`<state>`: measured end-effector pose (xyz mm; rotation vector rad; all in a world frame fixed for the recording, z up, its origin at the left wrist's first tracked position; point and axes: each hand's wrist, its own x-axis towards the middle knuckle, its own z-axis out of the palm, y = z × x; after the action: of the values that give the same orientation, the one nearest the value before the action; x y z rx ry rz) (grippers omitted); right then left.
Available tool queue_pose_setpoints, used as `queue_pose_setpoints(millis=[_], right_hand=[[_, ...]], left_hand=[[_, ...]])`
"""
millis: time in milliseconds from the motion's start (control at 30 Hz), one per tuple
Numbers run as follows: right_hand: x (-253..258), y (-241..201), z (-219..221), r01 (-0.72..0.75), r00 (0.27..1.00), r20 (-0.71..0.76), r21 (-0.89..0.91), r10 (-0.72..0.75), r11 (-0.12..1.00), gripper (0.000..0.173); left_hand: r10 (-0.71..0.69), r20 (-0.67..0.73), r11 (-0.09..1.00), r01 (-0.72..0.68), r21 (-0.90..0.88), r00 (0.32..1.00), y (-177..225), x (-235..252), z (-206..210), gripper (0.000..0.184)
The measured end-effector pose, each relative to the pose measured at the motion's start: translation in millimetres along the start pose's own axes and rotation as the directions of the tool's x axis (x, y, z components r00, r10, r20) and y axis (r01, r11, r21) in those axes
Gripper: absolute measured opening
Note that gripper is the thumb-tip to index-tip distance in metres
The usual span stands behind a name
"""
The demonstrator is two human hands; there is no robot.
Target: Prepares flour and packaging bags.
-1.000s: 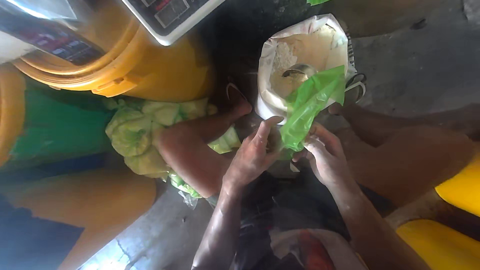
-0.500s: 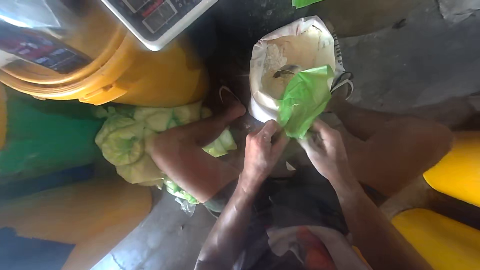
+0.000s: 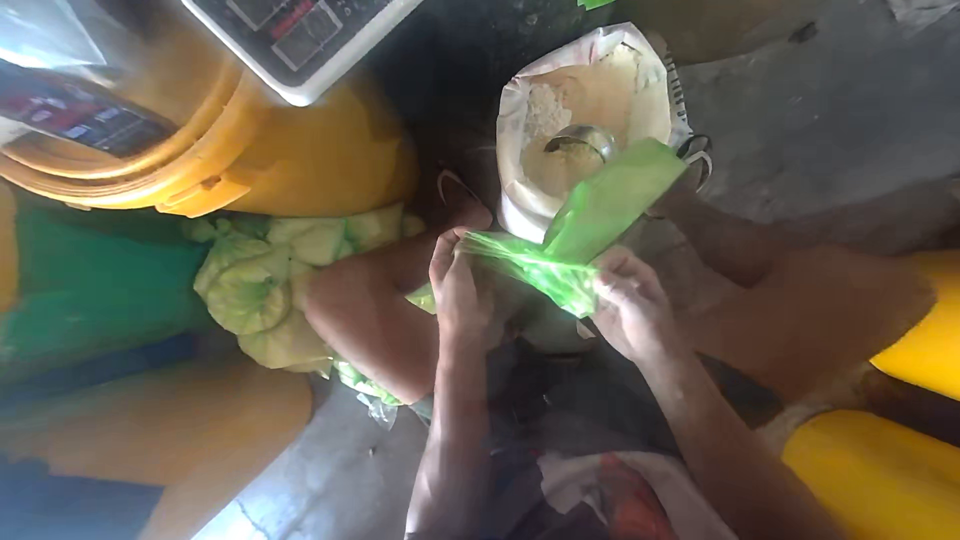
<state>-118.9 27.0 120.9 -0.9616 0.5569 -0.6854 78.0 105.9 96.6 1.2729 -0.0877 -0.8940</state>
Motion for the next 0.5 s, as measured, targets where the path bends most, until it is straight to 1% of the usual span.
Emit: queue_pose_setpoints(millis=[33, 67, 100, 133, 200, 233, 267, 300, 333, 367, 400, 433, 467, 500], right_hand=[[-4, 3, 0, 0.001, 1.0, 0.028, -0.202, 0.004, 0.979, 0.012], [-7, 3, 1, 0.007, 0.998, 0.055, -0.405, 0.017, 0.914, 0.016], [-8, 3, 2, 0.015, 0.995, 0.087, -0.553, 0.041, 0.833, 0.021], [-9, 5, 3, 0.032, 0.992, 0.113, -0.664, 0.058, 0.747, 0.024], [-10, 8, 4, 0.061, 0.992, 0.11, -0.844, 0.062, 0.533, 0.032], [-10, 10, 5, 0.042, 0.994, 0.08, -0.898, 0.068, 0.438, 0.037], [-7, 10, 4, -0.002, 0.997, 0.03, -0.916, 0.076, 0.401, 0.039], [-4, 8, 2, -0.074, 0.994, -0.034, -0.899, 0.1, 0.431, 0.038], [-1, 4, -2, -0.167, 0.984, -0.107, -0.838, 0.143, 0.519, 0.036], [3, 2, -6, -0.255, 0.967, -0.184, -0.733, 0.177, 0.63, 0.032], [7, 4, -11, -0.31, 0.948, -0.258, -0.609, 0.188, 0.73, 0.025], [10, 9, -15, -0.334, 0.929, -0.319, -0.501, 0.188, 0.798, 0.02], [12, 15, -19, -0.341, 0.913, -0.364, -0.428, 0.186, 0.837, 0.019], [13, 23, -22, -0.349, 0.899, -0.397, -0.397, 0.184, 0.849, 0.02]], left_hand=[[-0.076, -0.012, 0.986, 0.073, -0.146, 0.997, 2, 0, 1, 0.022], [-0.133, -0.005, 0.962, 0.128, -0.24, 0.991, 4, -1, 1, 0.025], [-0.176, -0.001, 0.944, 0.168, -0.284, 0.984, 7, -2, 3, 0.026], [-0.207, 0.0, 0.936, 0.198, -0.291, 0.978, 8, -3, 5, 0.028], [-0.226, 0.017, 0.948, 0.223, -0.228, 0.974, 8, -9, 7, 0.028], [-0.211, 0.038, 0.965, 0.215, -0.152, 0.977, 8, -12, 4, 0.027], [-0.176, 0.054, 0.984, 0.177, -0.029, 0.983, 8, -15, 1, 0.026], [-0.12, 0.088, 0.986, 0.108, 0.129, 0.989, 8, -18, -2, 0.024], [-0.064, 0.162, 0.953, 0.012, 0.301, 0.985, 7, -21, -8, 0.025], [-0.033, 0.268, 0.891, -0.094, 0.444, 0.963, 7, -23, -14, 0.025], [-0.044, 0.38, 0.8, -0.195, 0.567, 0.924, 7, -27, -18, 0.023], [-0.11, 0.463, 0.694, -0.266, 0.669, 0.879, 7, -30, -20, 0.021], [-0.196, 0.496, 0.564, -0.316, 0.763, 0.846, 5, -33, -19, 0.028], [-0.265, 0.491, 0.44, -0.349, 0.827, 0.83, 0, -35, -16, 0.037]])
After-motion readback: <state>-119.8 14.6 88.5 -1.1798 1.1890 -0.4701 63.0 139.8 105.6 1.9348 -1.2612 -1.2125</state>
